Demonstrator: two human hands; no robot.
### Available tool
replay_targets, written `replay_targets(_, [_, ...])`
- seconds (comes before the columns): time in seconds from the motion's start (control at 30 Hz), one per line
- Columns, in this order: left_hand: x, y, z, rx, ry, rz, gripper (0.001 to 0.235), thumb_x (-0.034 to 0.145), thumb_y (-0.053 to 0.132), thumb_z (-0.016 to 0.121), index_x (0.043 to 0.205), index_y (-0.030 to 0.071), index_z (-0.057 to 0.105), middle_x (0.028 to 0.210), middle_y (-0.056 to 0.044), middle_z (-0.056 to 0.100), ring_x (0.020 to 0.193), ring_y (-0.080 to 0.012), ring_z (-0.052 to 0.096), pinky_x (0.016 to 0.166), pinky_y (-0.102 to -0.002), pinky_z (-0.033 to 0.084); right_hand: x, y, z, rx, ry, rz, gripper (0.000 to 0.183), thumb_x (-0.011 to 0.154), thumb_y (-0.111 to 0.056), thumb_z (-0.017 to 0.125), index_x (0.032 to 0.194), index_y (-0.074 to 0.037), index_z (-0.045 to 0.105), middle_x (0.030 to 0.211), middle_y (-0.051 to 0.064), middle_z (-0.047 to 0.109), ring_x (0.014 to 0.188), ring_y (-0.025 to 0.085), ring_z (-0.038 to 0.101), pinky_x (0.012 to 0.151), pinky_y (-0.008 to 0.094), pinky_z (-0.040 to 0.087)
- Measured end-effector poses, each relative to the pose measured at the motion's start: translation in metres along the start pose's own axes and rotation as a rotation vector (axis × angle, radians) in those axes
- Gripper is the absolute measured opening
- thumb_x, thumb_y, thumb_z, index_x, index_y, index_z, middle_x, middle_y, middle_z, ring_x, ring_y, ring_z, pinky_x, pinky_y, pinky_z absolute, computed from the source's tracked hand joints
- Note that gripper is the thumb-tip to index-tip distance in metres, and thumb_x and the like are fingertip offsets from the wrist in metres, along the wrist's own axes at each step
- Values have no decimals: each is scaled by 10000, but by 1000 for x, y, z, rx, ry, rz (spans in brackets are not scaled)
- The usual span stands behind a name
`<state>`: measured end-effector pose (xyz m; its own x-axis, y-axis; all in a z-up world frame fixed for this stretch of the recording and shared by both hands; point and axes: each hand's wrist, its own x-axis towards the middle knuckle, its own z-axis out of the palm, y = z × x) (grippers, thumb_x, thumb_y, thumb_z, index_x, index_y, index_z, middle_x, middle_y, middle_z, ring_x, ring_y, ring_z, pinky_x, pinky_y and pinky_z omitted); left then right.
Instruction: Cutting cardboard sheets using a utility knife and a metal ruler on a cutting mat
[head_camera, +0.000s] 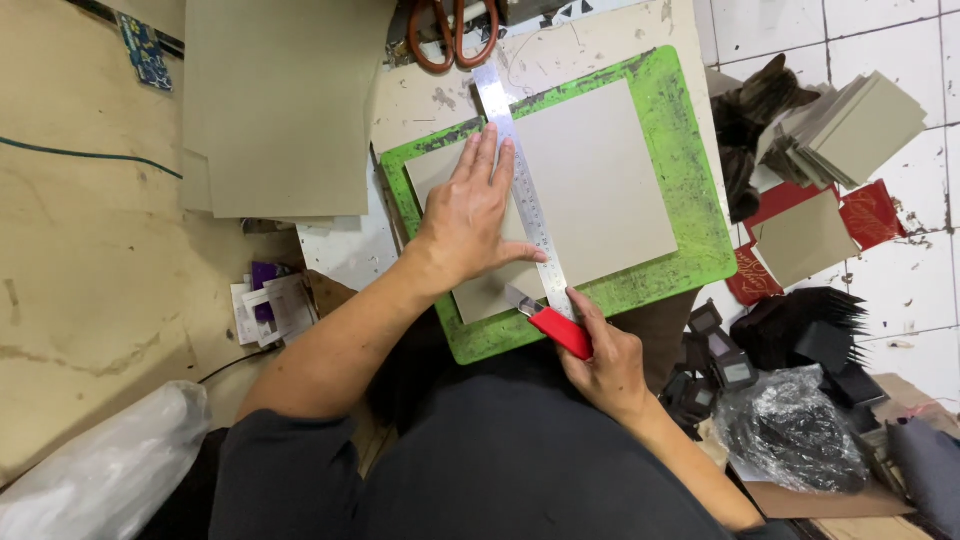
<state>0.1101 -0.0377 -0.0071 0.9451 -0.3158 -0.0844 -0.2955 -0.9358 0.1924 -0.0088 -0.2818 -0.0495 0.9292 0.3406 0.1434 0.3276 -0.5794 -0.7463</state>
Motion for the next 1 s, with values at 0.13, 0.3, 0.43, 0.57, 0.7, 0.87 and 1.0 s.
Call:
replay_targets(0.13, [-1, 5, -6, 2, -43, -20, 1419, 605, 957, 731, 1511, -89, 420, 1554, -365, 370, 1446, -477, 404, 1069, -484, 494, -10, 17, 3, -29, -15, 3, 683, 733, -128, 795, 1397, -100, 636, 731, 163, 736, 676, 362, 736, 554, 433, 555])
replay_targets(0.3, [4, 9, -16, 175, -86, -12, 1394, 591, 992, 694, 1474, -64, 472, 1477, -317, 472, 1409, -468, 414, 1124, -503, 430, -2, 42, -15, -95, 55, -1, 534, 805, 35, 711, 1333, -24, 668, 1015, 252, 745, 860, 452, 727, 690, 509, 579])
replay_targets(0.43, [11, 17, -8, 269, -202, -2, 1393, 638, 1007, 630, 1477, -88, 436, 1479, -318, 468, 1413, -437, 406, 1116, -495, 390, 45, -15, -51, 22, 62, 133, 534, 981, -10, 607, 1508, -53, 532, 1051, 229, 728, 838, 342, 726, 724, 424, 589])
replay_targets(0.57, [13, 27, -3, 286, -189, -2, 1330, 639, 877, 737, 1413, -170, 465, 1466, -355, 455, 1386, -484, 424, 1193, -554, 257, 79, -24, -42, -124, 47, 14, 486, 1009, -51, 593, 1490, -9, 535, 1070, 227, 741, 927, 381, 742, 693, 474, 586])
replay_targets(0.7, [17, 30, 0, 295, -252, -12, 1424, 589, 926, 729, 1441, -174, 424, 1493, -396, 417, 1403, -515, 417, 1221, -618, 166, 119, -37, -29, -179, -112, 23, 512, 1033, -97, 524, 1539, -39, 473, 942, 250, 744, 844, 456, 727, 672, 584, 558])
replay_targets(0.87, [20, 31, 10, 315, -244, -4, 1443, 559, 921, 742, 1434, -182, 422, 1477, -423, 417, 1379, -541, 447, 1222, -646, 158, 145, -23, -8, -240, -217, 26, 570, 1024, -80, 502, 1584, -29, 404, 805, 230, 717, 721, 431, 725, 608, 538, 543])
replay_targets(1.0, [20, 33, 13, 311, -213, -5, 1408, 578, 882, 750, 1426, -193, 422, 1470, -445, 410, 1364, -569, 454, 1214, -670, 152, 151, -14, 2, -317, -278, 39, 612, 989, -101, 483, 1587, -36, 373, 807, 272, 683, 750, 505, 695, 630, 619, 521])
